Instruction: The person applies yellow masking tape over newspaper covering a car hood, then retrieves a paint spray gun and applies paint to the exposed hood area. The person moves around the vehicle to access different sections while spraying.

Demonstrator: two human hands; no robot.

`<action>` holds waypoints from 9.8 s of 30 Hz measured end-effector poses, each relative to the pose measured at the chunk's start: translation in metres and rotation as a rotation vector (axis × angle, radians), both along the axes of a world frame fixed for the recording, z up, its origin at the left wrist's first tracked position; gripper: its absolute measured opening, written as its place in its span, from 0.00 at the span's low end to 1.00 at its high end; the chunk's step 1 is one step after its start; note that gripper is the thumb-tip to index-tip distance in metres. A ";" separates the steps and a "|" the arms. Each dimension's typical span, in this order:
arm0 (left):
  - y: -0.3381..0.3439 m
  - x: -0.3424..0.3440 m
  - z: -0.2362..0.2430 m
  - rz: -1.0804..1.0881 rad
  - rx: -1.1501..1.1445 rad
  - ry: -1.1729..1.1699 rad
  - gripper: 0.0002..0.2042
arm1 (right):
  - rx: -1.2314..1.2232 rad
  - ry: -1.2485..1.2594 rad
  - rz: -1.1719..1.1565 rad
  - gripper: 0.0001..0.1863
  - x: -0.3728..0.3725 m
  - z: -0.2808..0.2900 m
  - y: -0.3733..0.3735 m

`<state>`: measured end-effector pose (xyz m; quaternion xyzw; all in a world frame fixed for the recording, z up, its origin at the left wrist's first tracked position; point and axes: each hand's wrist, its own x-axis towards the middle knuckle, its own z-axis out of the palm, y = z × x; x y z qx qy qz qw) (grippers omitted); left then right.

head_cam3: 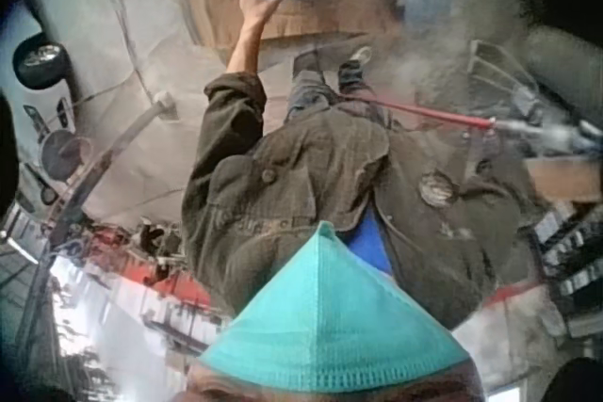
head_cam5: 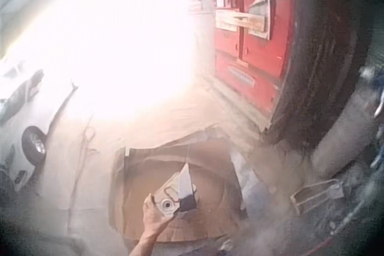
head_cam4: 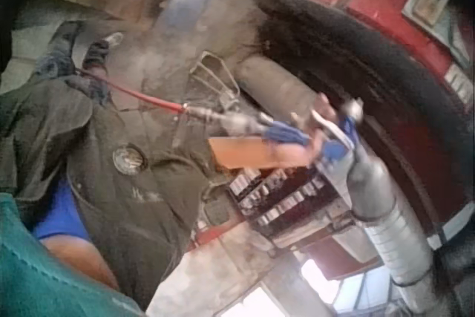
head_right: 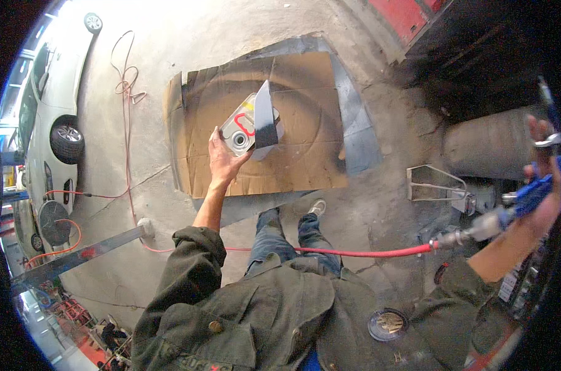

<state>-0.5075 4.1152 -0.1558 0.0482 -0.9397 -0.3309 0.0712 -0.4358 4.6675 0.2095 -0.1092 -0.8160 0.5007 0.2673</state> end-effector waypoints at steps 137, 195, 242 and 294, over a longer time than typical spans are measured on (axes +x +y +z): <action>0.241 0.035 0.115 -1.339 0.849 -0.694 0.16 | -0.633 0.063 -0.509 0.12 0.020 -0.167 -0.189; 0.242 0.073 0.231 -1.245 0.378 0.359 0.13 | -0.743 0.059 -0.166 0.20 0.097 -0.167 -0.185; 0.281 0.092 0.149 -1.429 0.748 -0.626 0.12 | -0.542 0.031 -0.496 0.07 0.098 -0.146 -0.151; 0.299 0.084 0.140 -1.532 0.760 -0.693 0.15 | -0.547 0.067 -0.511 0.08 0.102 -0.137 -0.149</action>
